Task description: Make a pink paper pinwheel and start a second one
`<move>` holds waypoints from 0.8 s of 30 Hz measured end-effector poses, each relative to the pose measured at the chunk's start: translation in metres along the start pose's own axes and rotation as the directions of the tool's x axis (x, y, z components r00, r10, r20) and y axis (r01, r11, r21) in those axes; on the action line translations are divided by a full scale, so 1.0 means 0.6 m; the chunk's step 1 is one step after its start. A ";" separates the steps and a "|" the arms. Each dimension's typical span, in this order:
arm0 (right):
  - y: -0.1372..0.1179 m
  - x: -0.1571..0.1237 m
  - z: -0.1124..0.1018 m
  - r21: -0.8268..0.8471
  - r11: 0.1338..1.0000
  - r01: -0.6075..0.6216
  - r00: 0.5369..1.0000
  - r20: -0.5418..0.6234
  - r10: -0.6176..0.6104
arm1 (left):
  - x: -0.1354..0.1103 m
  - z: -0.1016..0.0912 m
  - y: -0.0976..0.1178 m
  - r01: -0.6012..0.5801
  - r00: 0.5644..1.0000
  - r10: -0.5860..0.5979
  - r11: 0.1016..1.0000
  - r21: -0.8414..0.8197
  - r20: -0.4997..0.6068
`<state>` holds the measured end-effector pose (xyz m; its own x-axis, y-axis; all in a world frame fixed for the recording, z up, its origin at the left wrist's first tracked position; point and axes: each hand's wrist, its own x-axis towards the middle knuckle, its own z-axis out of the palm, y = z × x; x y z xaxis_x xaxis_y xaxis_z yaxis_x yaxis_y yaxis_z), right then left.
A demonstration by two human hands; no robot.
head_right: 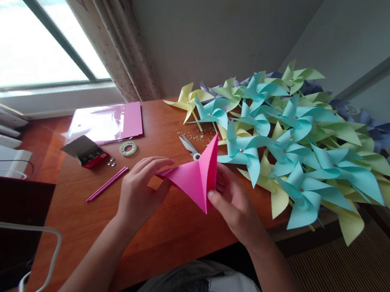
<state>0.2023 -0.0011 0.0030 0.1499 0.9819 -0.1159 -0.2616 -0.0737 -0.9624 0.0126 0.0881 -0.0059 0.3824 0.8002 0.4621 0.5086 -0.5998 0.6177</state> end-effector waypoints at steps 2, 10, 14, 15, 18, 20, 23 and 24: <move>0.005 0.001 -0.001 -0.080 0.997 -0.003 0.999 -0.042 0.000 | -0.005 0.005 0.003 -0.105 0.994 0.101 0.984 0.142 0.036; 0.003 0.001 0.017 -0.163 0.986 -0.034 0.999 -0.039 0.028 | -0.022 0.017 0.033 -0.426 0.904 0.402 0.866 0.260 0.142; 0.000 0.003 0.013 -0.174 0.983 -0.064 0.997 -0.050 0.056 | -0.020 0.009 0.029 -0.392 0.920 0.385 0.896 0.211 0.075; 0.000 0.004 0.010 -0.163 0.984 -0.073 0.996 -0.052 0.065 | -0.018 0.006 0.027 -0.361 0.932 0.359 0.916 0.177 0.045; 0.005 0.007 0.000 -0.110 0.991 -0.071 0.996 -0.067 0.064 | -0.011 -0.004 0.029 -0.201 0.978 0.201 0.979 -0.014 -0.052; 0.009 0.008 -0.004 -0.081 0.995 -0.052 0.992 -0.117 0.043 | -0.006 -0.010 0.031 -0.042 0.996 0.027 0.985 -0.170 -0.090; 0.013 0.008 -0.008 -0.071 0.997 -0.016 0.980 -0.201 0.002 | -0.001 -0.013 0.027 0.238 0.958 -0.283 0.874 -0.423 -0.046; 0.013 0.008 -0.010 -0.079 0.997 -0.003 0.976 -0.218 -0.014 | 0.001 -0.013 0.023 0.323 0.927 -0.375 0.795 -0.514 0.002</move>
<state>0.2069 0.0020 -0.0067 0.3583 0.9210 -0.1529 -0.1857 -0.0902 -0.9784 0.0138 0.0802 0.0075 0.1651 0.9667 0.1956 0.1311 -0.2181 0.9671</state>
